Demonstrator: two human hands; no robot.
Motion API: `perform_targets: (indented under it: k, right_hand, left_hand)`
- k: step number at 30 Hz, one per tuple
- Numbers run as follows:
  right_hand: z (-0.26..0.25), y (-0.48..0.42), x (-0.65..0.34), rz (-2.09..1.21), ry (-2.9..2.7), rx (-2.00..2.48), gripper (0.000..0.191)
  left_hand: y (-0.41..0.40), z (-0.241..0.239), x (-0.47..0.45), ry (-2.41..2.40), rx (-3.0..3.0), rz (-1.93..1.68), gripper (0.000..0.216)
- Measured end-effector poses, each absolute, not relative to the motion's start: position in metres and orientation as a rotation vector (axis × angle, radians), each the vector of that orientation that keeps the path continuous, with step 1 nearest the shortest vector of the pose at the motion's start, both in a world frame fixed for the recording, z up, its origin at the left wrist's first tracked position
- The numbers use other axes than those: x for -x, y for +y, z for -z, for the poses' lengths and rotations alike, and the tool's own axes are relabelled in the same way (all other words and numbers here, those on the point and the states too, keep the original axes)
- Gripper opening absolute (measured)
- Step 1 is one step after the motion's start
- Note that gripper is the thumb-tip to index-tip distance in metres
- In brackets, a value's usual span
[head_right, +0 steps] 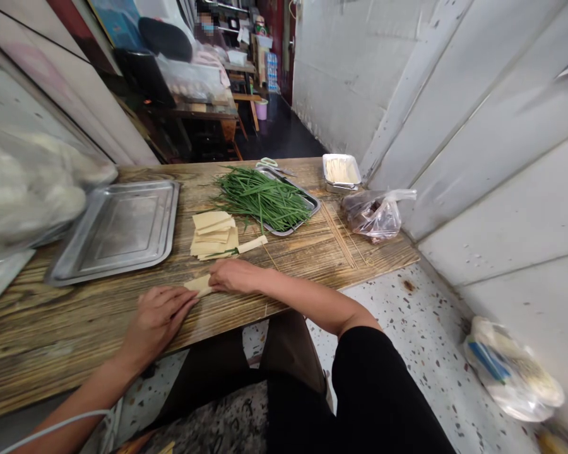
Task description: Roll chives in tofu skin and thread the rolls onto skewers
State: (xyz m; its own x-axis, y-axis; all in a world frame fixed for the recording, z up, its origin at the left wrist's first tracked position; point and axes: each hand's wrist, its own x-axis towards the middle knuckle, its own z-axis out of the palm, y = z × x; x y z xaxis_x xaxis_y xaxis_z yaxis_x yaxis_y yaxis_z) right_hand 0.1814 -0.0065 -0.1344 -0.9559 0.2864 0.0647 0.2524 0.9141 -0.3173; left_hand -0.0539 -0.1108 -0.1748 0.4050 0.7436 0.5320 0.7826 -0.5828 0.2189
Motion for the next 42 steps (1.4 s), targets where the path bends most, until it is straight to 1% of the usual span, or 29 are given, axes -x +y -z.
perform_targets:
  k: [5,8,11,17,23,26,30,33,37,42]
  right_hand:
    - [0.138,-0.011,-0.186,-0.459,-2.902,0.486,0.024]
    - [0.139,-0.017,-0.190,-0.372,-2.882,0.562,0.027]
    - [0.139,-0.023,-0.191,-0.234,-2.910,0.586,0.033]
    - [0.143,-0.029,-0.191,-0.047,-2.963,0.581,0.029]
    - [0.144,-0.029,-0.190,-0.037,-2.987,0.554,0.025]
    - [0.141,-0.027,-0.190,-0.007,-3.032,0.519,0.024]
    - [0.141,-0.025,-0.188,-0.036,-3.044,0.532,0.025]
    - [0.143,-0.024,-0.187,-0.057,-3.027,0.546,0.029]
    - [0.144,-0.022,-0.186,-0.095,-2.985,0.590,0.035]
    - [0.143,-0.023,-0.188,-0.114,-2.950,0.627,0.034]
  left_hand:
    - [-0.110,0.176,0.052,-1.463,2.553,1.024,0.028]
    - [-0.109,0.174,0.052,-1.518,2.547,1.039,0.032]
    - [-0.107,0.171,0.053,-1.547,2.585,1.013,0.034]
    - [-0.107,0.170,0.056,-1.509,2.578,0.864,0.032]
    - [-0.115,0.170,0.040,-1.476,2.406,0.734,0.027]
    - [-0.118,0.171,0.031,-1.478,2.327,0.744,0.026]
    - [-0.115,0.176,0.028,-1.360,2.447,0.823,0.023]
    - [-0.111,0.179,0.030,-1.309,2.493,0.792,0.025]
    - [-0.107,0.180,0.033,-1.319,2.522,0.756,0.028]
    - [-0.104,0.176,0.034,-1.358,2.557,0.737,0.030]
